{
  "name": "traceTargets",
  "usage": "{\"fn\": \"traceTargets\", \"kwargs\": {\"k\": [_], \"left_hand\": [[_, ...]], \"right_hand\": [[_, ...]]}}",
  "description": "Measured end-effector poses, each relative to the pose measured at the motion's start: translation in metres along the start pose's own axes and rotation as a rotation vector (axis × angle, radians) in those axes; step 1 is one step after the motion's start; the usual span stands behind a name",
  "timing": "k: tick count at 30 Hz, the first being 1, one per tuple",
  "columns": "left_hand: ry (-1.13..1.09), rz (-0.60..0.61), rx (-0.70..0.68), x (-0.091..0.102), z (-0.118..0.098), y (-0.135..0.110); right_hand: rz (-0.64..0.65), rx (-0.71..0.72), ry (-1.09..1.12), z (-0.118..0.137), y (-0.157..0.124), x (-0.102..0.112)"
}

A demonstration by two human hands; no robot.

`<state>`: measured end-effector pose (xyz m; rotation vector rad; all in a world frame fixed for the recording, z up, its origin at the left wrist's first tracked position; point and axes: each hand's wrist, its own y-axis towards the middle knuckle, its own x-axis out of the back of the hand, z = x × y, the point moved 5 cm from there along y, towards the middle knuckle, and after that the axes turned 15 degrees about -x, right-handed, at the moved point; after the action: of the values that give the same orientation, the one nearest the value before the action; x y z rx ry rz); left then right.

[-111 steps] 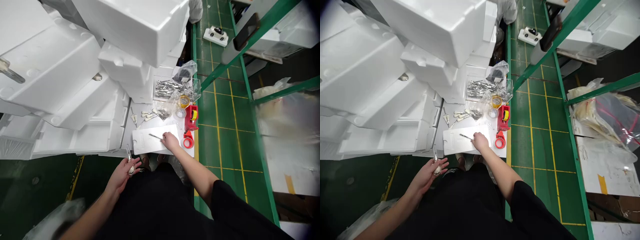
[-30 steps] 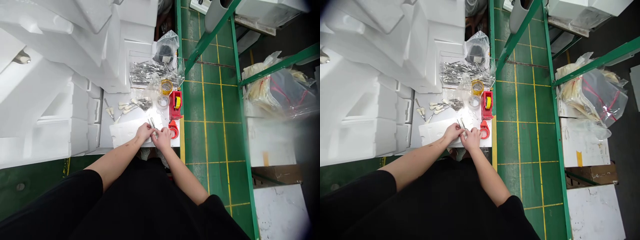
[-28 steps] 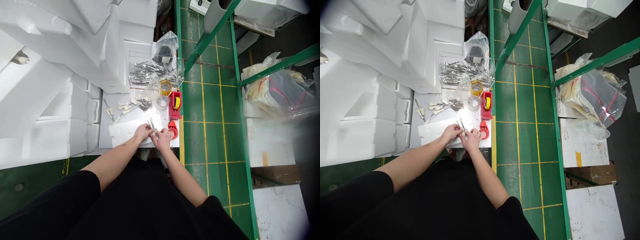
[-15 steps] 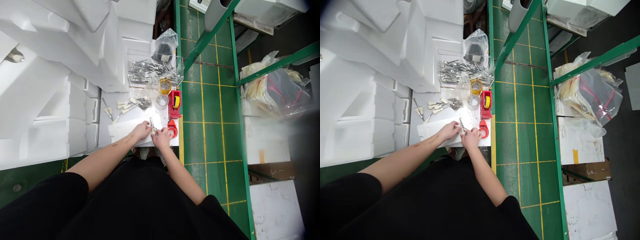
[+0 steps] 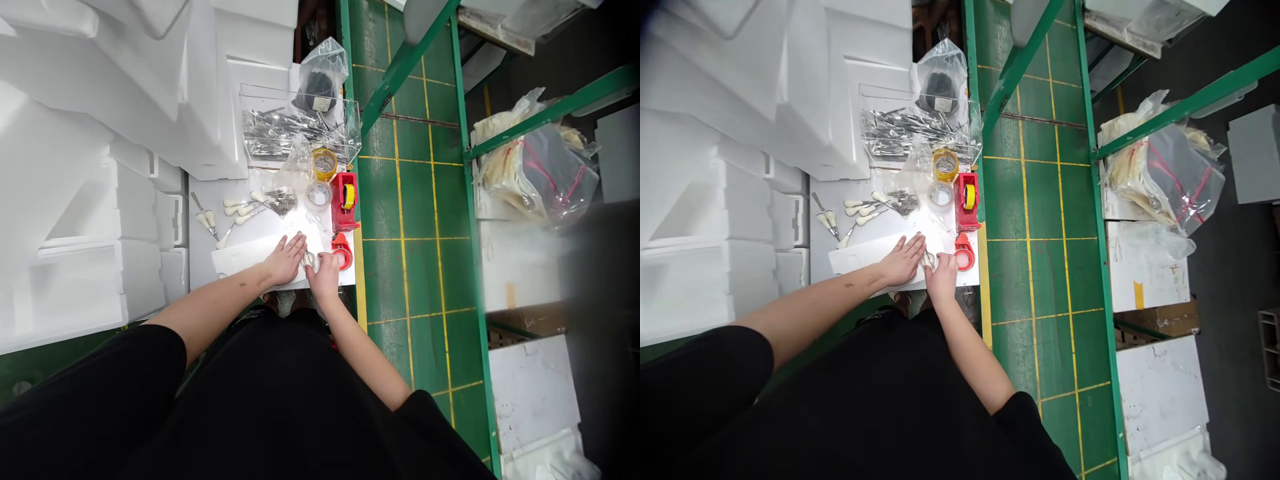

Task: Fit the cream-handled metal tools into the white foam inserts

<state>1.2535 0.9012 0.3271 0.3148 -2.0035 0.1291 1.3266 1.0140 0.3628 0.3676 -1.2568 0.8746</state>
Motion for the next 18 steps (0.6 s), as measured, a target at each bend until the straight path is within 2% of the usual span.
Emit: {"fn": "traceTargets", "kwargs": {"k": [5,9,12,14,18], "left_hand": [[0.007,0.084,0.037,0.001,0.001,0.005],[0.012,0.097,-0.131,0.005,-0.006,0.001],[-0.009,0.158,-0.191,-0.001,-0.008,-0.004],[-0.006,0.186,-0.166,-0.006,-0.005,-0.005],[-0.02,0.196,-0.171,-0.01,-0.003,-0.004]], "right_hand": [[-0.01,0.119,-0.139,-0.002,-0.011,-0.008],[0.012,0.076,-0.204,-0.002,-0.015,-0.012],[0.031,0.14,-0.131,-0.011,-0.009,-0.003],[-0.02,0.141,-0.032,-0.024,0.009,0.014],[-0.151,-0.08,0.167,-0.052,0.085,0.064]]}}
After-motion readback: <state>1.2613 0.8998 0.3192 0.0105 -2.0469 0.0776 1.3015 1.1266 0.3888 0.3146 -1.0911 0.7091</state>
